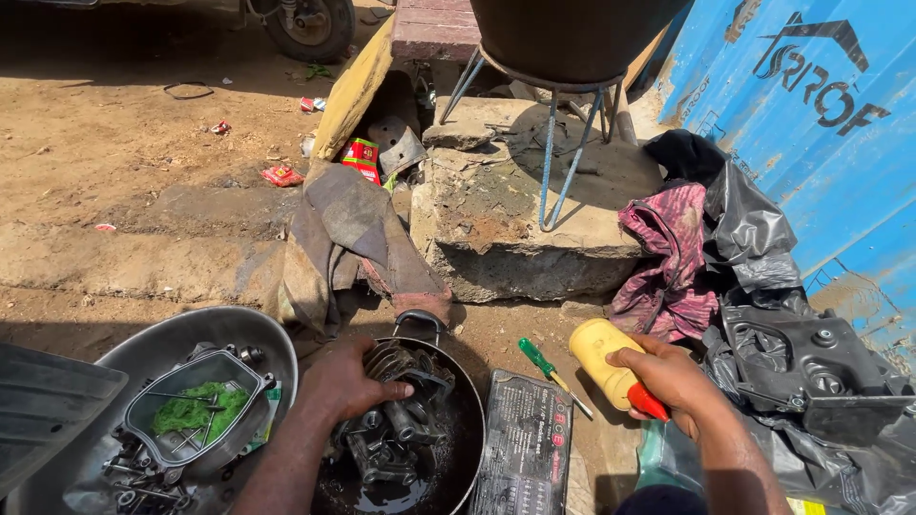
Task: Cleaning and inspecting mechanical engine components using a screwdriver and fluid.
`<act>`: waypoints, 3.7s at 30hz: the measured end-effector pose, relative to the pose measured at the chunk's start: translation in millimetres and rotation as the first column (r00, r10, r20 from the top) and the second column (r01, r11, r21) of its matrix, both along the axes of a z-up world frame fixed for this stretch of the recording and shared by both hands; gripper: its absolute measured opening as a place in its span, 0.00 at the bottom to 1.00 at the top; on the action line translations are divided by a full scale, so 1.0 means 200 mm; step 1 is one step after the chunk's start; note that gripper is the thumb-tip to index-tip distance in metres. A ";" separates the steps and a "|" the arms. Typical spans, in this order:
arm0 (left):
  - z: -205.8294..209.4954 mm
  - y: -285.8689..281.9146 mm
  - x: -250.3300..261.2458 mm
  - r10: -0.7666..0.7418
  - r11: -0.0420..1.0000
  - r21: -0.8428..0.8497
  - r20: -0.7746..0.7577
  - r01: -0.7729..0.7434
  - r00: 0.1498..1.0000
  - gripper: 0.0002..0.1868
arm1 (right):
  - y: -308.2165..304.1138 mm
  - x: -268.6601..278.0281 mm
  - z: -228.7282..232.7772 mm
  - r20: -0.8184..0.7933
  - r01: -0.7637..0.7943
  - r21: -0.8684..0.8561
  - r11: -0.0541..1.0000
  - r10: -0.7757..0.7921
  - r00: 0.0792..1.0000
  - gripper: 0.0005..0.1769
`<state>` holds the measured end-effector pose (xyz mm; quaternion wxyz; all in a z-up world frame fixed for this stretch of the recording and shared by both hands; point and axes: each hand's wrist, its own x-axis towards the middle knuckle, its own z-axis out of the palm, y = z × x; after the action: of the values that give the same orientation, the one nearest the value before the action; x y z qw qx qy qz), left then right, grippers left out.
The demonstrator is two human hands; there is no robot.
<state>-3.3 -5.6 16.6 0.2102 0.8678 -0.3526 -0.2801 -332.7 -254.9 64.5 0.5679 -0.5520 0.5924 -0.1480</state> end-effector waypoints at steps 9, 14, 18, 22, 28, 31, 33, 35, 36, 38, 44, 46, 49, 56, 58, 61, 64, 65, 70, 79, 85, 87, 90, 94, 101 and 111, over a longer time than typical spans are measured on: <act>0.04 0.03 -0.03 0.059 0.998 0.043 -0.068 -0.056 0.996 0.56 | 0.39 0.50 -0.08 -0.925 -0.894 0.201 0.400 0.379 -0.038 0.31; 0.07 0.04 -0.03 0.053 0.994 0.103 -0.068 -0.046 0.996 0.57 | 0.42 0.54 -0.33 -0.906 -0.930 0.298 0.217 0.370 -0.204 0.25; 0.10 0.04 -0.03 0.066 0.996 0.062 -0.106 -0.060 0.992 0.54 | 0.40 0.56 -0.17 -0.885 -0.938 0.288 0.193 0.428 -0.183 0.37; 0.11 0.04 -0.01 0.067 0.997 0.030 -0.102 -0.064 0.993 0.50 | 0.07 0.58 -0.22 -0.872 -0.921 0.143 0.363 0.486 0.056 0.42; 0.12 0.04 -0.01 0.082 0.996 0.036 -0.096 -0.079 0.992 0.50 | -0.39 0.60 -0.73 -0.910 -0.801 -0.031 0.598 0.315 0.270 0.41; 0.08 0.03 0.01 0.047 0.997 0.066 -0.086 -0.041 0.995 0.54 | -0.47 0.56 -0.82 -0.878 -0.760 -0.082 0.644 0.314 0.361 0.39; 0.10 0.04 0.00 0.067 0.995 0.080 -0.126 -0.058 0.990 0.52 | -0.48 0.53 -0.73 -0.862 -0.763 -0.133 0.633 0.306 0.404 0.38; 0.12 0.03 -0.01 0.078 0.994 0.085 -0.163 -0.065 0.984 0.51 | -0.48 0.49 -0.57 -0.845 -0.756 -0.193 0.625 0.287 0.452 0.38; 0.12 0.02 -0.01 0.083 0.993 0.092 -0.175 -0.068 0.981 0.49 | -0.48 0.47 -0.45 -0.777 -0.743 -0.204 0.637 0.356 0.518 0.39; 0.11 0.01 0.01 0.078 0.994 0.089 -0.183 -0.063 0.980 0.48 | -0.45 0.43 -0.18 -0.701 -0.725 -0.225 0.651 0.408 0.585 0.40; 0.07 0.01 0.00 0.050 0.994 0.101 -0.185 -0.032 0.981 0.49 | -0.26 0.10 0.40 -0.172 -0.534 -0.349 0.770 0.508 0.844 0.24; 0.04 0.02 0.02 0.063 0.993 0.110 -0.140 -0.048 0.988 0.52 | -0.18 -0.02 0.46 0.055 -0.304 -0.623 0.720 0.428 0.902 0.18; 0.01 0.00 0.02 0.031 0.995 0.102 -0.104 -0.020 0.994 0.51 | -0.01 -0.12 0.30 -0.288 -0.241 -0.750 0.616 0.024 0.957 0.19; 0.05 0.07 0.03 0.050 0.999 0.017 -0.065 -0.049 0.997 0.51 | 0.01 -0.32 -0.01 0.242 0.148 -0.751 0.643 0.059 0.969 0.18; 0.09 0.06 0.00 0.063 0.998 0.014 -0.099 -0.062 0.993 0.51 | 0.18 -0.27 0.10 0.413 0.352 -0.667 0.657 -0.067 0.908 0.19; 0.07 0.06 0.02 0.037 0.999 0.013 -0.083 -0.036 0.996 0.52 | 0.31 -0.22 0.04 0.575 0.325 -0.329 0.887 -0.085 0.814 0.17; 0.03 0.06 0.02 0.000 1.000 0.018 -0.071 0.001 0.997 0.51 | 0.64 0.05 -0.07 0.536 0.351 -0.298 0.888 -0.148 0.831 0.23; 0.03 0.06 0.02 -0.009 1.000 0.024 -0.066 0.010 0.998 0.51 | 0.70 0.13 -0.13 0.540 0.361 -0.291 0.886 -0.159 0.827 0.23; 0.00 0.06 0.03 -0.020 1.000 0.016 -0.053 0.021 0.998 0.49 | 0.98 0.43 -0.19 0.432 0.149 -0.438 0.887 0.062 0.900 0.17; -0.02 0.04 0.04 0.012 1.000 0.017 -0.052 -0.011 0.999 0.48 | 0.96 0.52 -0.28 0.124 -0.141 -0.652 0.745 0.288 0.949 0.11; 0.06 0.04 0.01 0.009 1.000 0.021 -0.059 -0.008 0.998 0.45 | 0.96 0.63 -0.11 -0.294 -0.477 -0.472 0.741 0.377 0.878 0.14; 0.06 0.04 0.01 0.012 1.000 0.019 -0.053 -0.011 0.999 0.44 | 0.99 0.65 -0.07 -0.333 -0.524 -0.446 0.726 0.408 0.850 0.15; 0.07 0.04 0.01 0.010 1.000 0.018 -0.037 -0.009 0.999 0.41 | 1.02 0.67 0.00 -0.411 -0.599 -0.396 0.696 0.448 0.794 0.17; 0.04 0.02 0.03 -0.004 1.000 0.029 -0.037 0.005 0.999 0.37 | 1.00 0.69 -0.03 -0.474 -0.652 -0.345 0.675 0.475 0.742 0.18; -0.02 -0.01 0.07 -0.018 0.999 0.030 -0.042 0.019 0.999 0.38 | 1.05 0.70 -0.09 -0.492 -0.657 -0.205 0.725 0.504 0.710 0.19; 0.01 0.02 0.04 -0.011 1.000 0.015 -0.007 0.011 1.000 0.42 | 0.90 0.57 -0.24 -0.509 -0.744 -0.555 0.373 0.556 0.658 0.22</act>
<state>3.9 -2.5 19.1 0.2035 0.8664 -0.3544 -0.2870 -218.4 -74.9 17.2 0.2354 -0.9297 0.2758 -0.0651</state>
